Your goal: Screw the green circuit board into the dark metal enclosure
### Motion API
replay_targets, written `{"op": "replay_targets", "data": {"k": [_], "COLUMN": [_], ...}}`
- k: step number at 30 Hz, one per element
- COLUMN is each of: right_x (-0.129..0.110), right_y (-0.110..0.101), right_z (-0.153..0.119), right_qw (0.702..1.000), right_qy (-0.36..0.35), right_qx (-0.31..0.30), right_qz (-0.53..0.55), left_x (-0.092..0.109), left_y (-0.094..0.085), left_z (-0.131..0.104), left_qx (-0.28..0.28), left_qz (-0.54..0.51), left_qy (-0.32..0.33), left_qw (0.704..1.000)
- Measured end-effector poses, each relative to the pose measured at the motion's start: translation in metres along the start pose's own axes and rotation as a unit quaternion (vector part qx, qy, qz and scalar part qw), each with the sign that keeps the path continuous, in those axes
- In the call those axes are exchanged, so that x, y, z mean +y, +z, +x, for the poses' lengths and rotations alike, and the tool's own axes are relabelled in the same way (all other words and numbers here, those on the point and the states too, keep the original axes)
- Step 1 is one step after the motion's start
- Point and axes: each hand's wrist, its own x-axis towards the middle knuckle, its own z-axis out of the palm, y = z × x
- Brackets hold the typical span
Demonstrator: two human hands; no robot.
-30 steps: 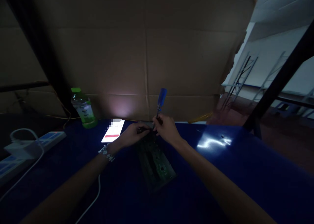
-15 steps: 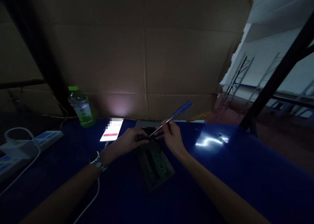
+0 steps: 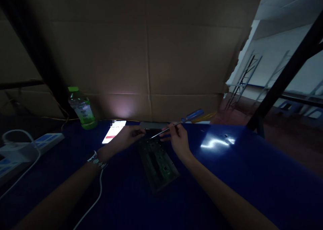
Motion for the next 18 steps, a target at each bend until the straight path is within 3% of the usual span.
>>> {"op": "replay_targets", "data": {"k": [8, 18], "right_x": [0.004, 0.004], "right_y": [0.007, 0.010], "right_z": [-0.006, -0.010], "right_qw": [0.998, 0.996], "right_qy": [0.035, 0.040], "right_qx": [-0.014, -0.037], "right_qz": [0.048, 0.073], "left_x": [-0.012, -0.007], "left_y": [-0.003, 0.001], "left_z": [0.000, 0.001], "left_qx": [0.027, 0.034], "left_qz": [-0.046, -0.051], "left_qy": [-0.023, -0.025], "left_qw": [0.998, 0.998]}}
